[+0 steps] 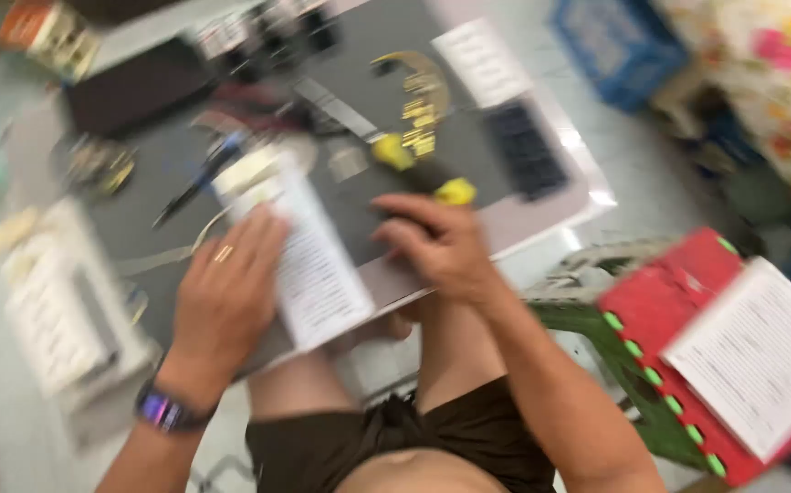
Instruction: The person assembles brass contact strips into a black plastic housing for an electrical outlet. They align and press the metal pieces into place, then use a small screwdriver to tighten screws securing the contacts.
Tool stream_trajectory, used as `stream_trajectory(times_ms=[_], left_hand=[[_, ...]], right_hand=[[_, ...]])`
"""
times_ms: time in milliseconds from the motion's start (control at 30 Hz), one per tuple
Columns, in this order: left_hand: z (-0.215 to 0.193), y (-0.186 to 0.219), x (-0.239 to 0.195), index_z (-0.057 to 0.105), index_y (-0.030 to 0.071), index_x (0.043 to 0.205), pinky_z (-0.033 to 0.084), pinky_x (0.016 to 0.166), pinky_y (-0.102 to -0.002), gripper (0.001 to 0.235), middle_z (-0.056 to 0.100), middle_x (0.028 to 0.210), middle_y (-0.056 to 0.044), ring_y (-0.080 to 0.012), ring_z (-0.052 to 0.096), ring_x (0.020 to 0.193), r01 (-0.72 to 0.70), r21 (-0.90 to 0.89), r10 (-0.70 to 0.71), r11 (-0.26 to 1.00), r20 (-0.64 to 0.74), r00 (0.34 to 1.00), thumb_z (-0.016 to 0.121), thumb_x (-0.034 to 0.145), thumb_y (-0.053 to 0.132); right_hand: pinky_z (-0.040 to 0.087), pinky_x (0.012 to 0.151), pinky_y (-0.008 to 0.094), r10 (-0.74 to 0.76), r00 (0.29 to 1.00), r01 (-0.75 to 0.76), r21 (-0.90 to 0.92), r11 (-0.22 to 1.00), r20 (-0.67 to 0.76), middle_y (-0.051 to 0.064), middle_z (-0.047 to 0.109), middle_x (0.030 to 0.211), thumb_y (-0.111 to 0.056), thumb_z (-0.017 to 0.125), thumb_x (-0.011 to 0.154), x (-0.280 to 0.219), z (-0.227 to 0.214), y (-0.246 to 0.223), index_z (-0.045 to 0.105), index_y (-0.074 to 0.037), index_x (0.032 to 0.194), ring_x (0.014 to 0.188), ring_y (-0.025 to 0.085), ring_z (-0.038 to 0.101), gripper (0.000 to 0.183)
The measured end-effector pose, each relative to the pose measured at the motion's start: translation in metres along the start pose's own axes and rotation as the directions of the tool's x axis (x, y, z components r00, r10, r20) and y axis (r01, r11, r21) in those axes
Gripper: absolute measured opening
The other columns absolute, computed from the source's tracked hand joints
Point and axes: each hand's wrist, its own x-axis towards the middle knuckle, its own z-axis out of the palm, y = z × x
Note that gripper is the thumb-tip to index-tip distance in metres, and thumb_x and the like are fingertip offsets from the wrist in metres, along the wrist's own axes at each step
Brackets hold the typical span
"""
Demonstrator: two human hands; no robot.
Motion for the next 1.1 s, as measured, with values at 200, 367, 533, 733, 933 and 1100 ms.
stream_trajectory(times_ms=[200,367,533,733,933,1100], left_hand=[[0.036,-0.005,-0.007,0.042,0.003,0.145,0.044,0.099,-0.042,0.062,0.054,0.137,-0.018,-0.0324,0.057,0.123,0.236,-0.369,-0.258,0.899,-0.012,0.966,0.059,0.086,0.011],[0.031,-0.001,-0.003,0.039,0.006,0.147,0.046,0.098,-0.044,0.061,0.06,0.132,-0.016,-0.0346,0.059,0.121,0.269,-0.506,-0.348,0.819,-0.067,0.935,0.06,0.091,0.011],[0.017,0.004,0.003,0.058,0.007,0.132,0.046,0.096,-0.043,0.045,0.065,0.124,-0.011,-0.0335,0.06,0.117,0.086,-0.348,-0.169,0.934,-0.217,0.961,0.061,0.088,0.011],[0.01,0.002,0.012,0.056,0.002,0.137,0.045,0.1,-0.042,0.054,0.058,0.135,-0.018,-0.035,0.058,0.122,0.206,-0.318,-0.237,0.925,-0.063,0.969,0.066,0.087,0.021],[-0.001,0.006,0.014,0.051,-0.001,0.136,0.046,0.102,-0.05,0.048,0.06,0.136,-0.015,-0.044,0.054,0.128,0.154,-0.343,-0.201,0.927,-0.104,0.974,0.064,0.093,0.016],[-0.003,0.008,0.013,0.063,0.004,0.129,0.051,0.097,-0.042,0.031,0.068,0.129,-0.01,-0.0361,0.063,0.12,0.152,-0.276,-0.204,0.949,-0.17,0.964,0.064,0.097,0.007]], right_hand=[[0.059,0.065,0.031,-0.029,1.0,0.029,0.043,0.999,0.002,0.016,0.073,0.086,-0.005,0.058,0.094,-0.001,-0.002,0.011,0.065,-0.001,0.121,0.066,0.02,0.071,0.028],[0.059,0.067,0.035,-0.099,0.995,0.1,0.061,0.993,-0.013,0.023,0.071,0.086,0.0,0.057,0.094,-0.003,-0.001,0.011,0.063,0.006,0.121,0.067,0.025,0.071,0.028],[0.058,0.068,0.036,-0.109,0.989,0.116,0.074,0.991,-0.095,0.02,0.071,0.088,-0.01,0.049,0.098,-0.007,0.002,0.008,0.05,0.0,0.136,0.067,0.022,0.069,0.04],[0.057,0.064,0.046,0.502,0.75,-0.169,0.608,0.776,-0.432,0.031,0.069,0.083,-0.008,0.032,0.092,-0.014,-0.027,-0.058,0.053,0.007,0.102,0.056,0.038,0.066,0.028],[0.032,0.059,0.024,-0.136,0.735,0.055,-0.141,0.988,-0.665,0.008,0.05,0.078,0.004,0.038,0.089,-0.024,-0.085,-0.031,0.043,-0.007,0.093,0.066,0.014,0.051,0.013],[0.046,0.085,0.047,0.291,0.795,-0.606,-0.678,0.416,-0.532,0.013,0.071,0.096,-0.064,0.064,0.078,0.006,-0.099,-0.027,0.065,-0.017,0.127,0.091,0.031,0.065,0.068]])
